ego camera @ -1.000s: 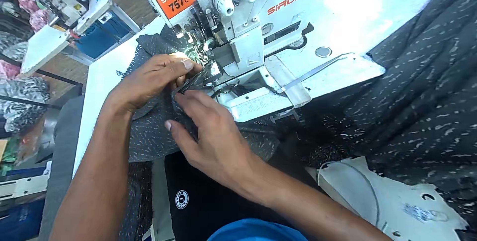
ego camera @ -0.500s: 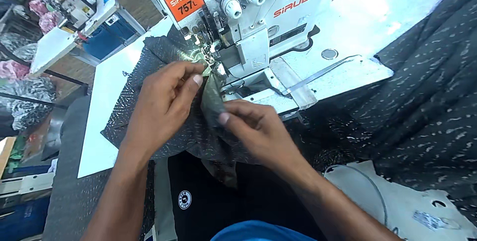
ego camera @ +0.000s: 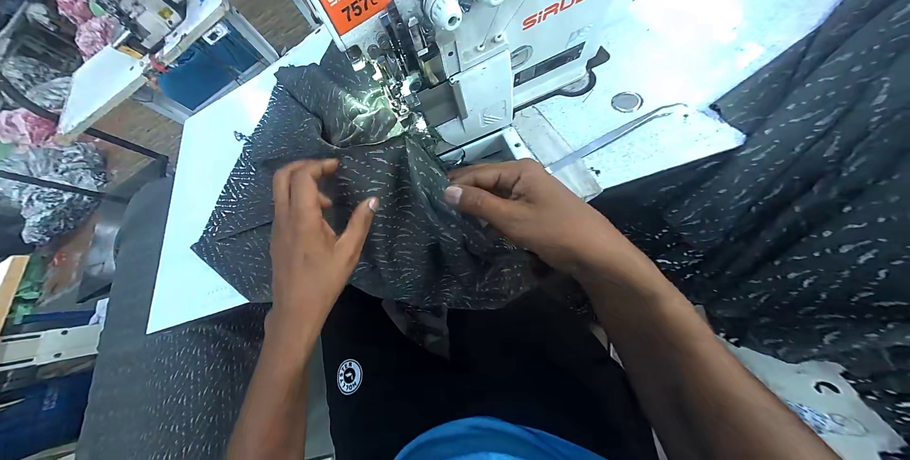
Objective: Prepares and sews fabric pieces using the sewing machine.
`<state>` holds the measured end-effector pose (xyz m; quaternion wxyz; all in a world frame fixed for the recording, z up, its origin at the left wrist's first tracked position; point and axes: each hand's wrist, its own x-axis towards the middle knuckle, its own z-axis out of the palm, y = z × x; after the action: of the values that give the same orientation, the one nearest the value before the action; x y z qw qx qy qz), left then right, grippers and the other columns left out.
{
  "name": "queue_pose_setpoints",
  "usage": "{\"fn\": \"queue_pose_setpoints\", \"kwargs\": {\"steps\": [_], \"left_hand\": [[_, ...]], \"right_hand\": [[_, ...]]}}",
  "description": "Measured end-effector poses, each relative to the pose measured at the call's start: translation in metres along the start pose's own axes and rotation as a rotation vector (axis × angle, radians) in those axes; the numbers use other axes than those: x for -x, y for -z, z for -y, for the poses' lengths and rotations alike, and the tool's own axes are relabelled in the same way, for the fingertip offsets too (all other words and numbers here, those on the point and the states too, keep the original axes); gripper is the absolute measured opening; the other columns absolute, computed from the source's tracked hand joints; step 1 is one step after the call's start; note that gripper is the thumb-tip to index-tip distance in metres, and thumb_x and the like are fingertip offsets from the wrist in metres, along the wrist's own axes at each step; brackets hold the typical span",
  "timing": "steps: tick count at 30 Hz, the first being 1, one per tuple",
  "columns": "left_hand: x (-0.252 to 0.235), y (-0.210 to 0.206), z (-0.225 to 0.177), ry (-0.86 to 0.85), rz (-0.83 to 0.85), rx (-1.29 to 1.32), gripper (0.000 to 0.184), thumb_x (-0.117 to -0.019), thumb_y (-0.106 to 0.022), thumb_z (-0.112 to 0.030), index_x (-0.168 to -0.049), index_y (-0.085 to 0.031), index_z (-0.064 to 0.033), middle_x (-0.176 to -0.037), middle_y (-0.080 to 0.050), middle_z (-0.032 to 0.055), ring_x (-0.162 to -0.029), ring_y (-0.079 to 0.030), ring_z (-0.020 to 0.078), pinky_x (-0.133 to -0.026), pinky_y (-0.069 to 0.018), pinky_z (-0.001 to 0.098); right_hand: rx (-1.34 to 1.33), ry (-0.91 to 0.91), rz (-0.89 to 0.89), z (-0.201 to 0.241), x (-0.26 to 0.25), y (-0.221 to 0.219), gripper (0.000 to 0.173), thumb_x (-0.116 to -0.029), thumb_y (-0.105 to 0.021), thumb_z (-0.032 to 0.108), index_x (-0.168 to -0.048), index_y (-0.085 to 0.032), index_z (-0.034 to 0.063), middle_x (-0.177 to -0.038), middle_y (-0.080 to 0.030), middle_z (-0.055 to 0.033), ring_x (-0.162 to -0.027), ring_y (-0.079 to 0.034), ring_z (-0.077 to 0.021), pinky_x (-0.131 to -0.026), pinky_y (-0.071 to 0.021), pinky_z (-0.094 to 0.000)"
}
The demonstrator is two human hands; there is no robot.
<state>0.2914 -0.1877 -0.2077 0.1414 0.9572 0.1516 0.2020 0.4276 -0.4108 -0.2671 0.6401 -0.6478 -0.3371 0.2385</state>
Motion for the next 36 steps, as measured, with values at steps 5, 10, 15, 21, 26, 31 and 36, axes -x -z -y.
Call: {"fn": "queue_pose_setpoints", "kwargs": {"steps": [5, 10, 15, 21, 26, 31, 36], "left_hand": [[0.033, -0.025, 0.057, 0.236, 0.097, -0.079, 0.08, -0.09, -0.077, -0.042, -0.152, -0.041, -0.0052, -0.137, -0.054, 0.0236, -0.079, -0.065, 0.0316, -0.07, -0.0552, 0.0562], [0.023, -0.024, 0.089, 0.137, -0.063, -0.036, 0.018, -0.0993, -0.066, -0.017, -0.105, -0.07, -0.0011, -0.089, -0.07, 0.0133, -0.073, -0.066, 0.0251, -0.07, -0.056, 0.0501], [-0.017, 0.015, 0.097, -0.08, -0.452, -0.078, 0.024, -0.1015, -0.062, -0.018, -0.109, -0.066, 0.0049, -0.099, -0.068, 0.0177, -0.084, -0.067, 0.0182, -0.079, -0.0572, 0.034], [-0.041, 0.02, 0.054, -0.095, -0.185, -0.121, 0.027, -0.1011, -0.059, -0.015, -0.122, -0.066, 0.0002, -0.122, -0.06, 0.021, -0.088, -0.065, 0.0261, -0.076, -0.0573, 0.0413], [-0.043, 0.0, -0.029, -0.409, -0.123, 0.14, 0.021, -0.1037, -0.057, -0.012, -0.114, -0.072, -0.0001, -0.112, -0.065, 0.0121, -0.088, -0.064, 0.0101, -0.074, -0.0565, 0.0226], [-0.07, -0.012, -0.036, -0.383, 0.097, 0.032, 0.024, -0.1053, -0.055, -0.019, -0.119, -0.072, -0.0082, -0.111, -0.064, 0.0075, -0.087, -0.063, 0.0106, -0.077, -0.0549, 0.0242], [-0.074, -0.014, -0.029, -0.323, 0.143, 0.044, 0.017, -0.1015, -0.062, -0.022, -0.109, -0.071, -0.0098, -0.097, -0.059, 0.0044, -0.072, -0.057, 0.0076, -0.064, -0.0505, 0.0215]], "right_hand": [[-0.223, -0.038, -0.08, 0.004, -0.002, -0.003, 0.013, -0.097, -0.07, 0.018, -0.094, -0.078, 0.0076, -0.077, -0.071, -0.0022, -0.059, -0.059, -0.0072, -0.049, -0.0472, -0.0209], [-0.083, 0.047, -0.237, 0.003, 0.009, -0.011, 0.011, -0.0959, -0.071, 0.015, -0.089, -0.077, 0.0098, -0.072, -0.069, 0.0002, -0.056, -0.058, -0.0075, -0.048, -0.0476, -0.0214], [-0.115, -0.002, -0.324, -0.005, 0.01, -0.017, 0.011, -0.0916, -0.073, 0.014, -0.081, -0.073, 0.0106, -0.066, -0.066, 0.0, -0.054, -0.058, -0.0071, -0.047, -0.0468, -0.0221], [-0.005, -0.02, -0.376, -0.006, 0.012, -0.033, 0.01, -0.0905, -0.073, 0.02, -0.082, -0.072, 0.0158, -0.065, -0.066, 0.004, -0.052, -0.058, -0.0072, -0.045, -0.0468, -0.0245], [-0.014, 0.0, -0.357, -0.006, 0.011, -0.031, 0.009, -0.0911, -0.073, 0.019, -0.083, -0.073, 0.0142, -0.066, -0.067, 0.0032, -0.053, -0.059, -0.0065, -0.046, -0.0483, -0.0228], [-0.079, 0.016, -0.325, -0.004, 0.009, -0.028, 0.01, -0.0917, -0.072, 0.017, -0.083, -0.073, 0.0122, -0.065, -0.065, 0.0012, -0.052, -0.056, -0.0072, -0.045, -0.0445, -0.0225], [-0.144, 0.012, -0.282, -0.006, 0.004, -0.024, 0.01, -0.0916, -0.072, 0.015, -0.083, -0.073, 0.0109, -0.067, -0.065, 0.0, -0.054, -0.057, -0.0078, -0.048, -0.0451, -0.0227]]}}
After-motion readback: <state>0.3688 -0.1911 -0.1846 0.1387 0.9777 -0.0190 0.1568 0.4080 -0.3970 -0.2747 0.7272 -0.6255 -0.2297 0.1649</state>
